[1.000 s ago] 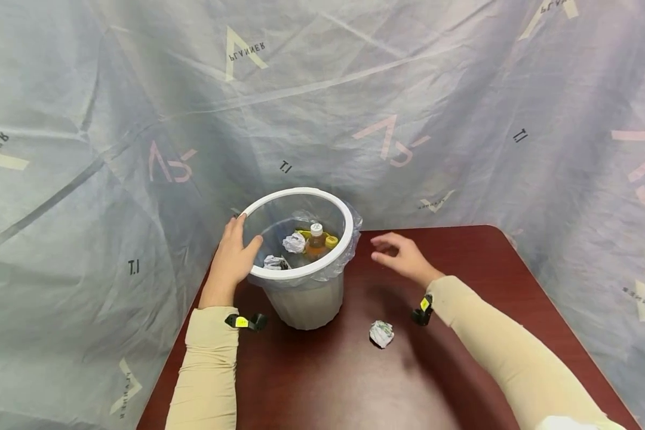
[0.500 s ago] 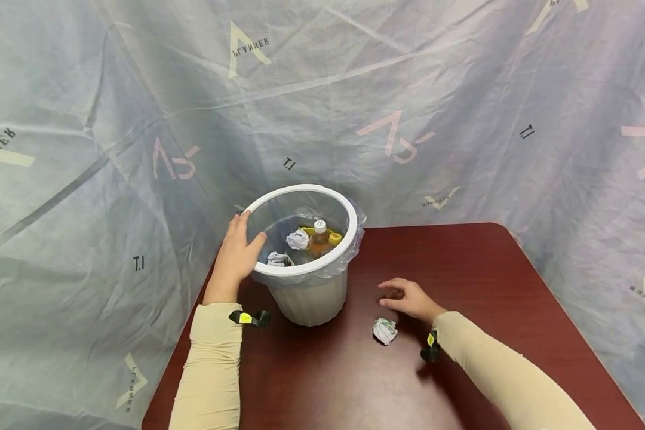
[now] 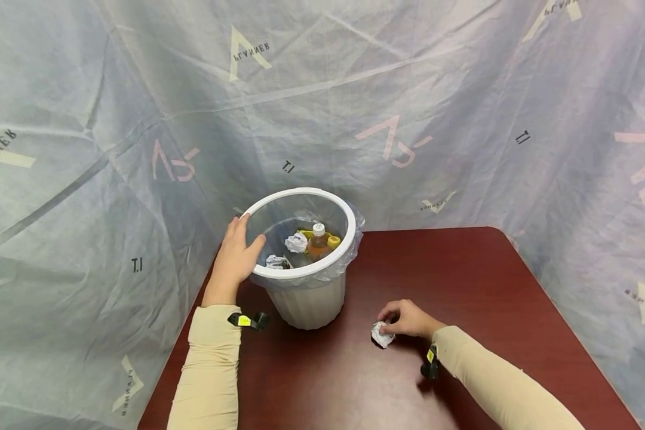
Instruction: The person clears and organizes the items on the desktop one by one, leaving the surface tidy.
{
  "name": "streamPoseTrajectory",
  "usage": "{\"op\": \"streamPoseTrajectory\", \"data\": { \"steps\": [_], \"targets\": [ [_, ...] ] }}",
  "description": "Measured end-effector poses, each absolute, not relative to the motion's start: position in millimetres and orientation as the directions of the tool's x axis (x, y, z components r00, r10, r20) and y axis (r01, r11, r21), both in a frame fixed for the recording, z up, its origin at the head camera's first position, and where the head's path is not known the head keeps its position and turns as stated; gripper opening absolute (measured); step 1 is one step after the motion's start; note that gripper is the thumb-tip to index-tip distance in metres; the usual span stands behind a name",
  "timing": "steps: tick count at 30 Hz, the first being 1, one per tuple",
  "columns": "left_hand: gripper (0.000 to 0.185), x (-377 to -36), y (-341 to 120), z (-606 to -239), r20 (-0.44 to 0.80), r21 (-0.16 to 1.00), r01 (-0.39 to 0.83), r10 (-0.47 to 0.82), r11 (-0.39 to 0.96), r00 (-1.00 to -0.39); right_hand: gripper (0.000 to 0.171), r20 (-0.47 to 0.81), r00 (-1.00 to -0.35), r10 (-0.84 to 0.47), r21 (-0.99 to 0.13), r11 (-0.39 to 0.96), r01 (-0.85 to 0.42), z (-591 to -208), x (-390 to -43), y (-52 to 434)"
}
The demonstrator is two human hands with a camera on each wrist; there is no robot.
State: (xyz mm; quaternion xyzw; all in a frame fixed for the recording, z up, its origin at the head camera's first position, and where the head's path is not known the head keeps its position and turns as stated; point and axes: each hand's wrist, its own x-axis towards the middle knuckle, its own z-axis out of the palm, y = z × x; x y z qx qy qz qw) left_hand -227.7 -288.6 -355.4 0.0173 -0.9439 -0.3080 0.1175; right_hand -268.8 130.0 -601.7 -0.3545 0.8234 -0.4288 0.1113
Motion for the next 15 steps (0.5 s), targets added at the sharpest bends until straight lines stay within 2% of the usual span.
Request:
{"op": "streamPoseTrajectory", "data": {
  "steps": [3, 9, 15],
  "targets": [
    [0.071, -227, -288, -357, 0.210, 0.584, 0.040, -0.104, 0.811, -0.972, 0.022, 0.099, -0.730, -0.677, -0.785, 0.398, -0.476, -602, -266, 130],
    [0.073, -227, -287, -358, 0.207, 0.581, 0.035, -0.106, 0.813, -0.973, 0.022, 0.077, -0.746, -0.661, -0.823, 0.381, -0.422, -596, -266, 131],
    [0.074, -226, -283, -356, 0.195, 0.581, 0.027, -0.106, 0.814, -0.975, 0.019, 0.086, -0.802, -0.591, -0.866, 0.354, -0.354, -577, -282, 134]
  ]
}}
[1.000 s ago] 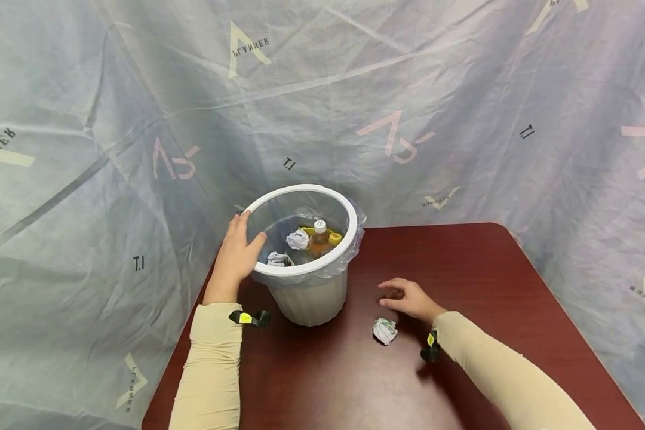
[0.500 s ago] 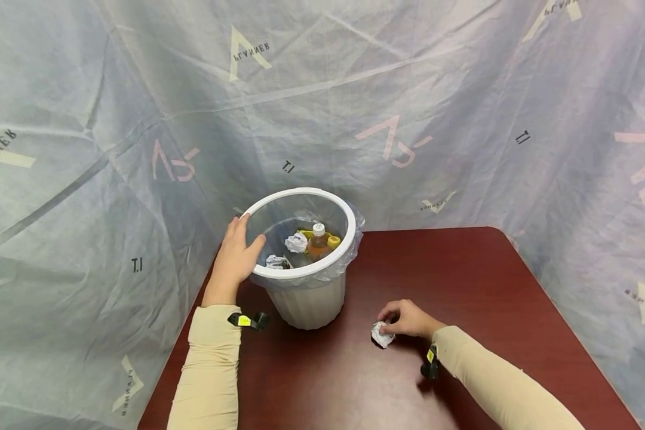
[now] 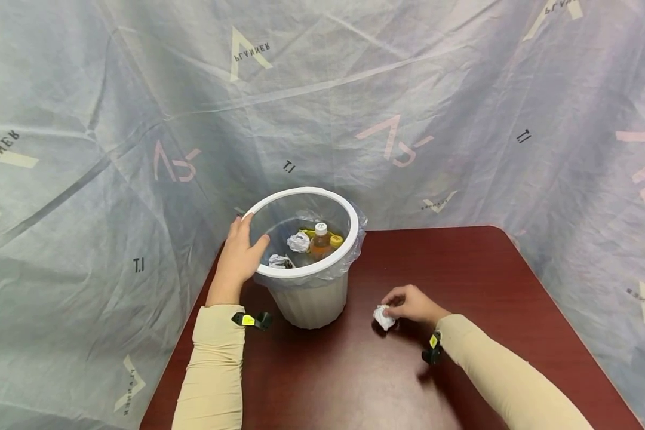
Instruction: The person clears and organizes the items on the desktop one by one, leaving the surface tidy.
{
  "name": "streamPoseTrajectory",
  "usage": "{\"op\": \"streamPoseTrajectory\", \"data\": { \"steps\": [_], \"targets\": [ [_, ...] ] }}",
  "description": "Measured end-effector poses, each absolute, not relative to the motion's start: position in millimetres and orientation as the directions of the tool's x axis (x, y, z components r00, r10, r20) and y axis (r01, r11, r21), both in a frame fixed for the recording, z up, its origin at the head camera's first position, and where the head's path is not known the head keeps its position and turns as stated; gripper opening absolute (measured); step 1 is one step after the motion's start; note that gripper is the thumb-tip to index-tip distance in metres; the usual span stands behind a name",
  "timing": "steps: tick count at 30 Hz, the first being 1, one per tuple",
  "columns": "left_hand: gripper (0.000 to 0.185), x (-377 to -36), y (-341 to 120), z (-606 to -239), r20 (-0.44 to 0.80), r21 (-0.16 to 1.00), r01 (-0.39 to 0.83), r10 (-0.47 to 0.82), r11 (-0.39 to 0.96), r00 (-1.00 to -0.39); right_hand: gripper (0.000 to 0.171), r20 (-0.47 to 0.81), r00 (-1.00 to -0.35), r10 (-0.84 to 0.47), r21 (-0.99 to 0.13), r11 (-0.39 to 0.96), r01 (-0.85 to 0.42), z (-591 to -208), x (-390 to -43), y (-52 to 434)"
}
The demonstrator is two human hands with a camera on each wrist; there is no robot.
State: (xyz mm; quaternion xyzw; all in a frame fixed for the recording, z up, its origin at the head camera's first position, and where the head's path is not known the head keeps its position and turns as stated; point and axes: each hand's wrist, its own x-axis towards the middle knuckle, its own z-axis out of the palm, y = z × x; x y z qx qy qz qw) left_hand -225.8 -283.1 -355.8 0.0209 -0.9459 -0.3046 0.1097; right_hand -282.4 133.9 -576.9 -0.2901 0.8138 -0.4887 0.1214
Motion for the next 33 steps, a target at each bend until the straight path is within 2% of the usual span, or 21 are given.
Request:
{"op": "streamPoseTrajectory", "data": {
  "steps": [4, 9, 16, 25, 33],
  "targets": [
    [0.074, -225, -278, -354, 0.180, 0.578, 0.028, -0.094, 0.816, -0.979, 0.018, 0.131, -0.834, -0.537, -0.863, 0.353, -0.363, -548, -299, 139],
    [0.073, -226, -271, -354, 0.179, 0.576, 0.026, -0.094, 0.817, -0.979, 0.019, 0.208, -0.850, -0.484, -0.794, 0.423, -0.436, -501, -322, 148],
    [0.073, -225, -265, -355, 0.175, 0.575, 0.027, -0.090, 0.818, -0.981, 0.026, 0.218, -0.887, -0.408, -0.810, 0.432, -0.398, -429, -344, 160],
    [0.073, -225, -258, -355, 0.174, 0.572, 0.037, -0.077, 0.820, -0.982, 0.033, 0.322, -0.887, -0.330, -0.751, 0.481, -0.452, -347, -364, 159],
    [0.074, -227, -251, -354, 0.182, 0.568, 0.051, -0.065, 0.821, -0.981, 0.032, 0.374, -0.868, -0.325, -0.732, 0.471, -0.492, -300, -365, 134]
  ]
}}
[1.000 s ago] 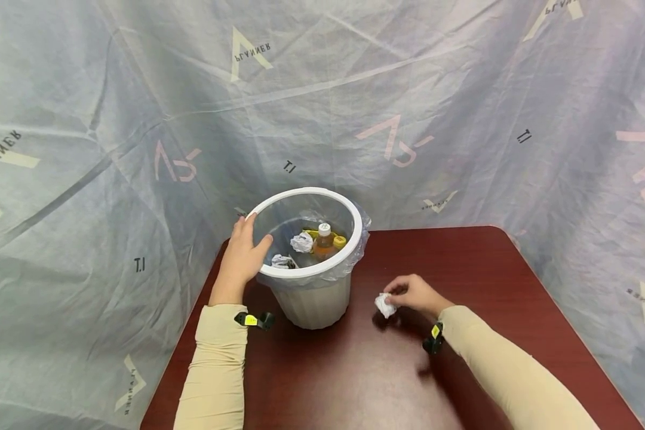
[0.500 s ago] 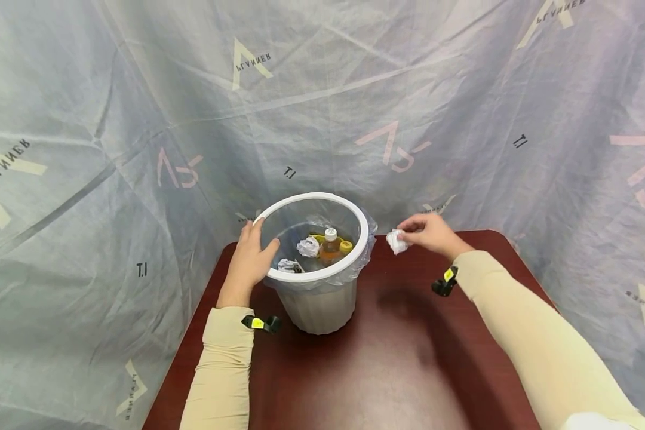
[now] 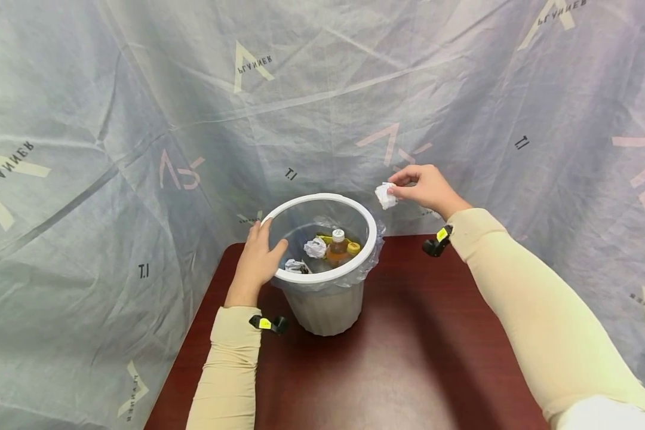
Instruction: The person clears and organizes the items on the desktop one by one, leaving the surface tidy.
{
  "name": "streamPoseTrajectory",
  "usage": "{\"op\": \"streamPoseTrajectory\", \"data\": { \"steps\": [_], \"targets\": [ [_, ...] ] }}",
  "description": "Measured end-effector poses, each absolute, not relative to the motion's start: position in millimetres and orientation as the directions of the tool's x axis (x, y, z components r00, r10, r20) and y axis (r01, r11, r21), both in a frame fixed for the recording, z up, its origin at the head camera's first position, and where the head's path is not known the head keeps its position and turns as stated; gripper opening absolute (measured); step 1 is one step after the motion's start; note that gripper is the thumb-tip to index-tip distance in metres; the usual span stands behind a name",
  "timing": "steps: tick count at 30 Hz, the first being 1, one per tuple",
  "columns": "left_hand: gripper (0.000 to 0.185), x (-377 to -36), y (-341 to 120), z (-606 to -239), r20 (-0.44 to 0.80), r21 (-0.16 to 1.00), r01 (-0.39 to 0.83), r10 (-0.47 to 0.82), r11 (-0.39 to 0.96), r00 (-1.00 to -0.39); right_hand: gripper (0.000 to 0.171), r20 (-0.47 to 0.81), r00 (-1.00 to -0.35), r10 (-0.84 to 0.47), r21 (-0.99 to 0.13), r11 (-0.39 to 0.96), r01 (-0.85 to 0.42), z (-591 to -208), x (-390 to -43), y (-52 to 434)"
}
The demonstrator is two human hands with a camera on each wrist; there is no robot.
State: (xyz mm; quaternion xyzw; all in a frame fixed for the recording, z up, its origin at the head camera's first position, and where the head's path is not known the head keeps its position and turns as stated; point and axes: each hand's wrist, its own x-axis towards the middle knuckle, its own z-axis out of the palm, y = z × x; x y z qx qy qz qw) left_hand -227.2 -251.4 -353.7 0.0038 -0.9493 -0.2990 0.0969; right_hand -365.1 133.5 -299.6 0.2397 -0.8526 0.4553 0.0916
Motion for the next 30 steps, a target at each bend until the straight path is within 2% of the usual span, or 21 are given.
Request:
{"op": "streamPoseTrajectory", "data": {
  "steps": [15, 21, 26, 30],
  "targets": [
    [0.073, -232, -233, -353, 0.190, 0.577, 0.071, -0.049, 0.813, -0.981, 0.023, 0.406, -0.765, -0.500, -0.655, 0.425, -0.625, -294, -358, 75],
    [0.072, -236, -229, -354, 0.207, 0.557, 0.083, -0.041, 0.826, -0.977, 0.021, 0.366, -0.752, -0.548, -0.650, 0.428, -0.628, -300, -354, 62],
    [0.073, -237, -226, -354, 0.204, 0.551, 0.078, -0.044, 0.831, -0.978, 0.030, 0.301, -0.737, -0.605, -0.667, 0.418, -0.617, -305, -351, 58],
    [0.073, -236, -222, -353, 0.188, 0.553, 0.071, -0.041, 0.830, -0.981, 0.044, 0.262, -0.758, -0.598, -0.688, 0.435, -0.581, -307, -348, 64]
  ]
}}
